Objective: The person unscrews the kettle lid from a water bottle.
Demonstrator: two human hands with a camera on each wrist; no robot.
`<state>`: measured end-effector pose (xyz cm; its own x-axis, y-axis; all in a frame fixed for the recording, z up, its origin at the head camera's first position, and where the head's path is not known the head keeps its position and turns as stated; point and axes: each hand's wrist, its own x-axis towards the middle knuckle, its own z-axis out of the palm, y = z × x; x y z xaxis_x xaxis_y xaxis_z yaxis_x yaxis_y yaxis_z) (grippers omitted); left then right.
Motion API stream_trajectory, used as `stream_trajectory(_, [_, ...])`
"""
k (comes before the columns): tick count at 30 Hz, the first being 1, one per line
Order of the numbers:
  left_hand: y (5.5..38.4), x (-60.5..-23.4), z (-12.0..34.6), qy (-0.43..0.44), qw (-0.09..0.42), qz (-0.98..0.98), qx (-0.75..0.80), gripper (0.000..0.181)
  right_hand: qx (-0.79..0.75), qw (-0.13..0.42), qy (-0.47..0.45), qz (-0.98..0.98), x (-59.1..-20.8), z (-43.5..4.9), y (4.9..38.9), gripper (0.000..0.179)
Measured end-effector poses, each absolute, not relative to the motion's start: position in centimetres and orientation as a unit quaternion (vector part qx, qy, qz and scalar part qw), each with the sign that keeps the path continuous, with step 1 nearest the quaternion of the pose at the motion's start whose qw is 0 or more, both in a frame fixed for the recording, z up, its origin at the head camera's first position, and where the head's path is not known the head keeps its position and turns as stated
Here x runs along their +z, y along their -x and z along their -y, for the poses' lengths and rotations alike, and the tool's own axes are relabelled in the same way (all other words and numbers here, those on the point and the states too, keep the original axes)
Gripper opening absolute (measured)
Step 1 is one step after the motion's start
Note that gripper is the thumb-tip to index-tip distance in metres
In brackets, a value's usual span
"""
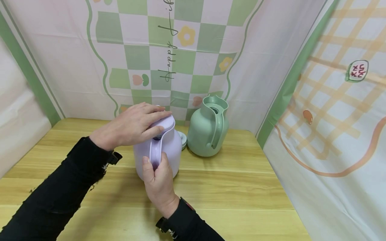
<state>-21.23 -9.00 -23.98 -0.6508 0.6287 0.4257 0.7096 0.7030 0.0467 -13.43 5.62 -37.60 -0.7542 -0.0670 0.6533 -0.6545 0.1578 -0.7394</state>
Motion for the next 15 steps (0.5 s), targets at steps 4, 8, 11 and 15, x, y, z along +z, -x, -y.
stream_trajectory(4, [21.21,-24.07,8.87,0.363,0.208,0.903,-0.102,0.053,0.600,0.242,-0.249,0.721,-37.65,-5.61,13.44,0.029])
stream_trajectory(8, [21.24,-24.27,8.70,0.359,0.231,0.898,-0.107,0.053,0.597,0.243,-0.246,0.724,-37.61,-5.59,13.40,0.029])
stream_trajectory(11, [21.28,-24.39,8.56,0.361,0.252,0.891,-0.114,0.052,0.596,0.246,-0.247,0.724,-37.58,-5.56,13.36,0.029])
stream_trajectory(15, [21.29,-24.41,8.47,0.358,0.261,0.888,-0.124,0.051,0.597,0.246,-0.248,0.722,-37.57,-5.53,13.35,0.028])
